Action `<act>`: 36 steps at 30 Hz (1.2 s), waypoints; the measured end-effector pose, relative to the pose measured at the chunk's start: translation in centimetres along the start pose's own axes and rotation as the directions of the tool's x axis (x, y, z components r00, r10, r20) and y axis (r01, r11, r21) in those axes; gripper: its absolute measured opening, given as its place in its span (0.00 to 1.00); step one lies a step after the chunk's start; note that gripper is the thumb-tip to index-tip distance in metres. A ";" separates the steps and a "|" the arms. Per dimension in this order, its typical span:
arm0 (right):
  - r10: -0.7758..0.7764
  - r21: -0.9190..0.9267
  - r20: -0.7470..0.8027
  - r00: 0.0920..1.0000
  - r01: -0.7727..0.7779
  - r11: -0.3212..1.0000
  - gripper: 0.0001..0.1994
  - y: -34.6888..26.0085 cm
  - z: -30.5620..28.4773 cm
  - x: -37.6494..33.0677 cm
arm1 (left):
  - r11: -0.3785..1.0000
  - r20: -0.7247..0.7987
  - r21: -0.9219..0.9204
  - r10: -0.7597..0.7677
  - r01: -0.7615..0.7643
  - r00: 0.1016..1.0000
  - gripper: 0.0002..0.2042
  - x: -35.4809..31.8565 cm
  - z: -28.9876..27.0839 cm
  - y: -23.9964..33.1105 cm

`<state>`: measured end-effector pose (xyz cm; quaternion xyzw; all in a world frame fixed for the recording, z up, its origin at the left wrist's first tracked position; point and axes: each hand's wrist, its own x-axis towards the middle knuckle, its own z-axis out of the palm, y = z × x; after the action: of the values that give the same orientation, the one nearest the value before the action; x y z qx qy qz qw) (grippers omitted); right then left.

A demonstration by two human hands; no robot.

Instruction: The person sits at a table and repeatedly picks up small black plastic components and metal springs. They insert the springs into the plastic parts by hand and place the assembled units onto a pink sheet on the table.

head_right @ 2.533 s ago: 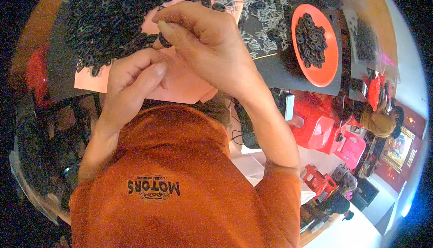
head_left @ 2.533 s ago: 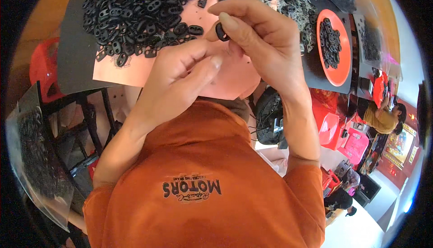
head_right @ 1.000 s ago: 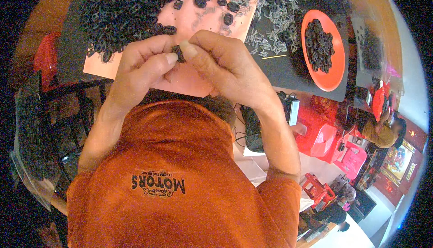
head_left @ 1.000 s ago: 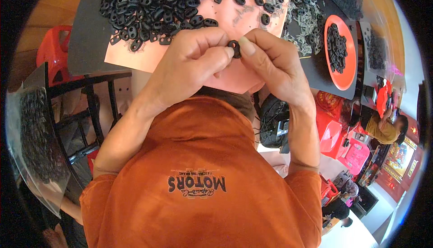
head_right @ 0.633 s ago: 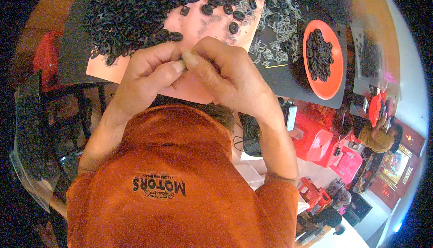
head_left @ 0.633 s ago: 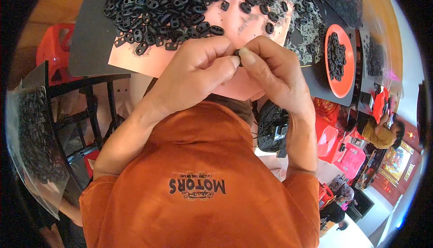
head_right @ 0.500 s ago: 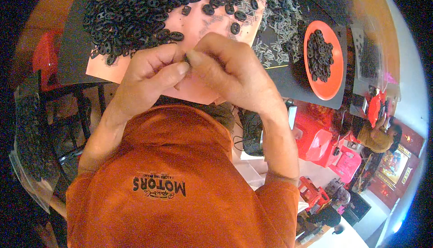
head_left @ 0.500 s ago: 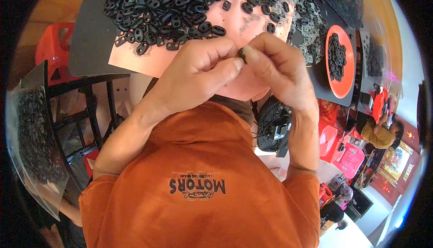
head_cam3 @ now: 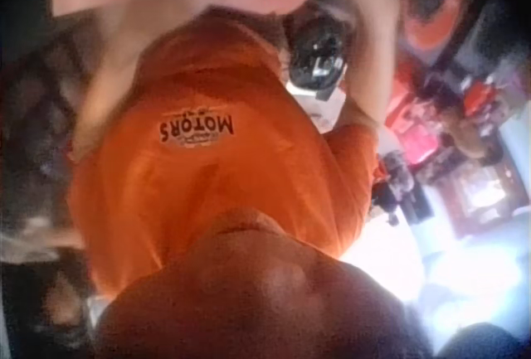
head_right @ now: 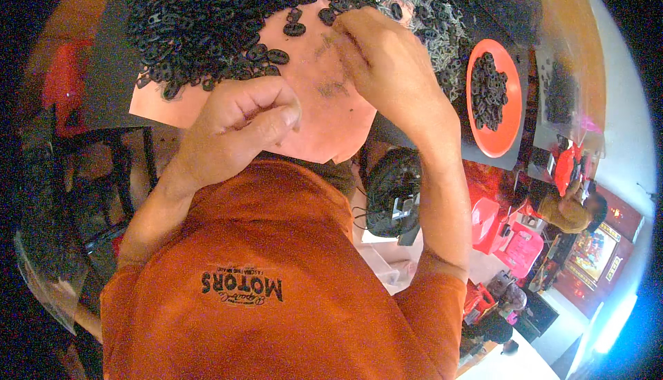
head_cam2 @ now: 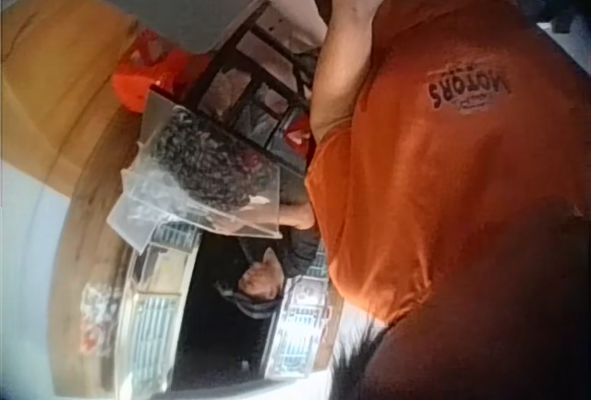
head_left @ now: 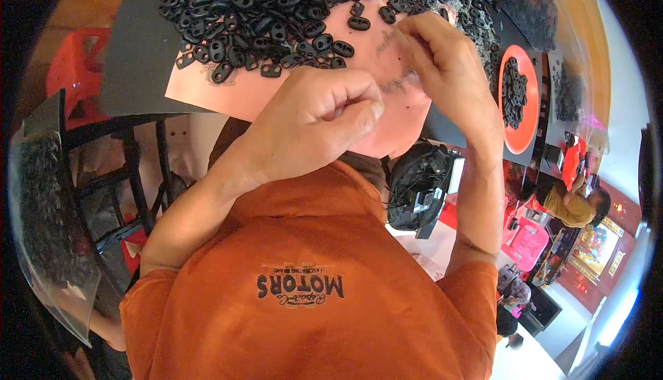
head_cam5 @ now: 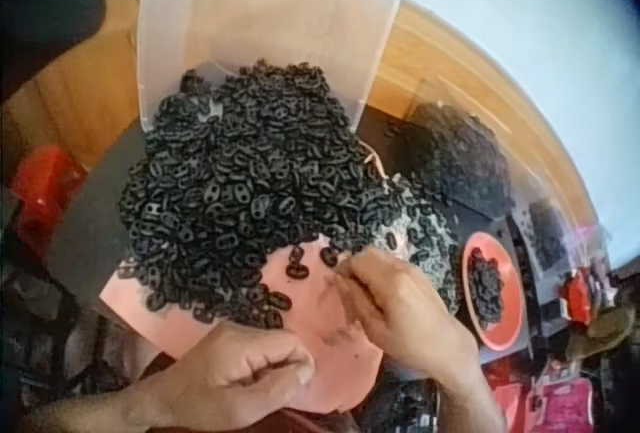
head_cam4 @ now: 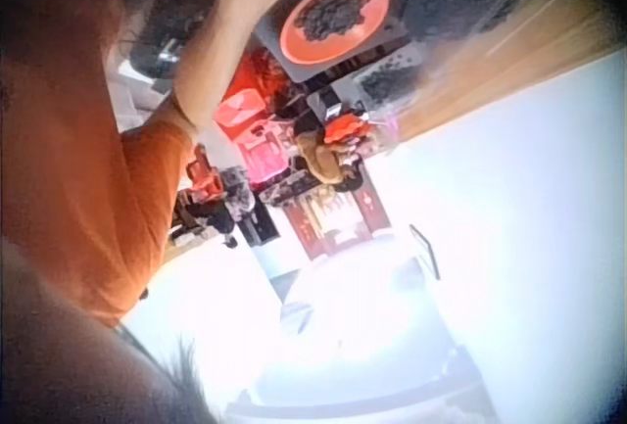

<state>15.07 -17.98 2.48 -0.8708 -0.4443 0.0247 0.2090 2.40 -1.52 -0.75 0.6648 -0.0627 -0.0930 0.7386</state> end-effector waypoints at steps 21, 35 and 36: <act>-0.169 -0.068 0.049 0.984 0.172 0.983 0.08 -1.7 1.0 2.4 | 0.996 -0.011 0.032 0.078 -0.078 0.997 0.08 -0.1 0.1 -0.5; -0.288 -0.276 0.024 0.957 0.283 0.918 0.04 -1.8 1.5 4.0 | 0.991 -0.002 0.086 0.105 -0.105 0.994 0.08 -0.1 -0.1 -0.5; -0.310 -0.205 -0.025 0.950 0.298 0.932 0.04 -1.5 1.5 3.7 | 0.988 -0.005 0.105 0.113 -0.112 0.994 0.08 -0.1 -0.2 -0.6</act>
<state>15.84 -13.76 2.20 -0.8085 -0.5677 -0.0775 0.1347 2.30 -1.40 -1.35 0.6985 -0.1009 -0.0439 0.7071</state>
